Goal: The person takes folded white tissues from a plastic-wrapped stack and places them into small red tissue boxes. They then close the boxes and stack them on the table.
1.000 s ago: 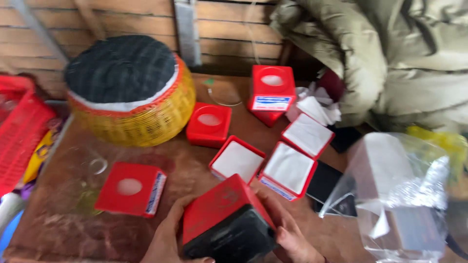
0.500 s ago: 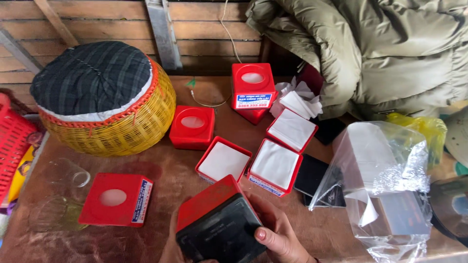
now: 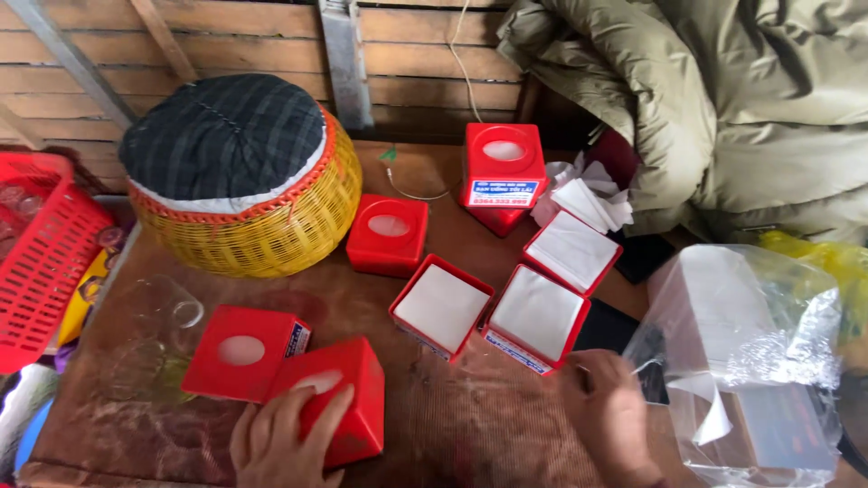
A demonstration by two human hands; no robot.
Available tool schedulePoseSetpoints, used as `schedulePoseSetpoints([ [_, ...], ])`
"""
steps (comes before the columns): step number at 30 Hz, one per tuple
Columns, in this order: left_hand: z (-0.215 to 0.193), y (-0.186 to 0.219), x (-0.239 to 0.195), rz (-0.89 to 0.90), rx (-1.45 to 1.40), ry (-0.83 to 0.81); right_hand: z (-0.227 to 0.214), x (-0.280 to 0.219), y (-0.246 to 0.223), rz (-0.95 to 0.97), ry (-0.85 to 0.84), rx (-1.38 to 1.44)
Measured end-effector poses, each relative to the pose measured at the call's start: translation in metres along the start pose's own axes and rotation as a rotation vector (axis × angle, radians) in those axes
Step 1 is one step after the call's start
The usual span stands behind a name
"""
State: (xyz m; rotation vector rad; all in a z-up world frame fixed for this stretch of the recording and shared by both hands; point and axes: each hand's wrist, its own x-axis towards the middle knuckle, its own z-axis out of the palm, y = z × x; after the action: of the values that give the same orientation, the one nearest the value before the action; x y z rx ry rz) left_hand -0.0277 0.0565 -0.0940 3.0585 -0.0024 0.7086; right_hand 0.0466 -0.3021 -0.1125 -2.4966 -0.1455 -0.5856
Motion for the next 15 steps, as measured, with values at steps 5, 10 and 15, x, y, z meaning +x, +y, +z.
schedulePoseSetpoints([
  [5,-0.007,0.014,-0.002,-0.058,-0.008,-0.107,-0.008,0.001,0.034,0.396,-0.365,-0.576],
  [10,-0.019,0.026,0.051,0.168,-0.256,-0.216,-0.001,-0.007,0.045,0.396,-0.364,-0.688],
  [15,0.006,0.052,0.111,0.205,-0.254,-0.324,-0.009,-0.007,0.056,0.332,-0.194,-0.668],
])
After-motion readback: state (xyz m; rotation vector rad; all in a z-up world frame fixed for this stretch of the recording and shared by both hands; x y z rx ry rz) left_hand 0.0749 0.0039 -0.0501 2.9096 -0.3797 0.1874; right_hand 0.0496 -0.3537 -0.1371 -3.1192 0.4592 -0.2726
